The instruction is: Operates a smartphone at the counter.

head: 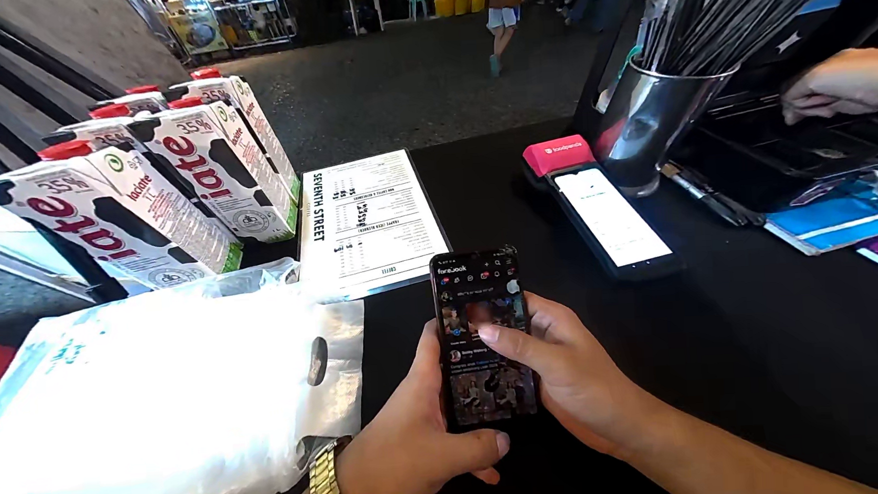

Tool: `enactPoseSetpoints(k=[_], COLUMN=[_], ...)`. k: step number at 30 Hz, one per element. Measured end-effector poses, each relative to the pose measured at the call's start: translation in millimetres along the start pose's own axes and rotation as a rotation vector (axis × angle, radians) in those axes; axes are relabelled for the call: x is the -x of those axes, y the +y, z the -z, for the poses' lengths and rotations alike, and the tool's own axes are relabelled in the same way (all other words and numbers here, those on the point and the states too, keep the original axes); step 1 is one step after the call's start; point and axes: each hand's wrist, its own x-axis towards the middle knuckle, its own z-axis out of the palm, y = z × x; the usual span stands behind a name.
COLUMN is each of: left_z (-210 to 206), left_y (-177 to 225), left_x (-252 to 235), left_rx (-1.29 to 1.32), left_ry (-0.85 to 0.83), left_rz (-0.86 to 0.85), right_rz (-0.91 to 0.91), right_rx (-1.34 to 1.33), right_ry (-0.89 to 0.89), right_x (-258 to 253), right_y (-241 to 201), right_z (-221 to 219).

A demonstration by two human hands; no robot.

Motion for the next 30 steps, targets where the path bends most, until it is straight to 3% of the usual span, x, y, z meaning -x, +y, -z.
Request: enactPoseSetpoints(k=[7,12,16,20,30], left_z=[1.0,-6.8,-1.0,12.2,16.0], left_y=[-0.5,1.6,4.6,7.2,1.7], left_x=[-1.1,0.7,0.8,0.9,0.7], left_rx=[-0.010,0.003,0.011,0.080,0.012], left_ry=[0.003,0.130,0.261,0.340,0.189], left_rz=[-0.028,-0.065,-0.178,-0.106,-0.100], right_rz=[0.026,-0.015,0.029,-0.001,-0.163], right_rx=[-0.032,-0.051,0.046,0.098,0.095], right_ry=[-0.025,-0.048,-0.300,-0.483,-0.481], right_x=[-2.1,-1.9,-6.9,-5.2,-8.3], right_y=[0.0,0.0,-1.1,1.4,-5.6], right_z=[0.7,5.3,16.7,16.7,21.3])
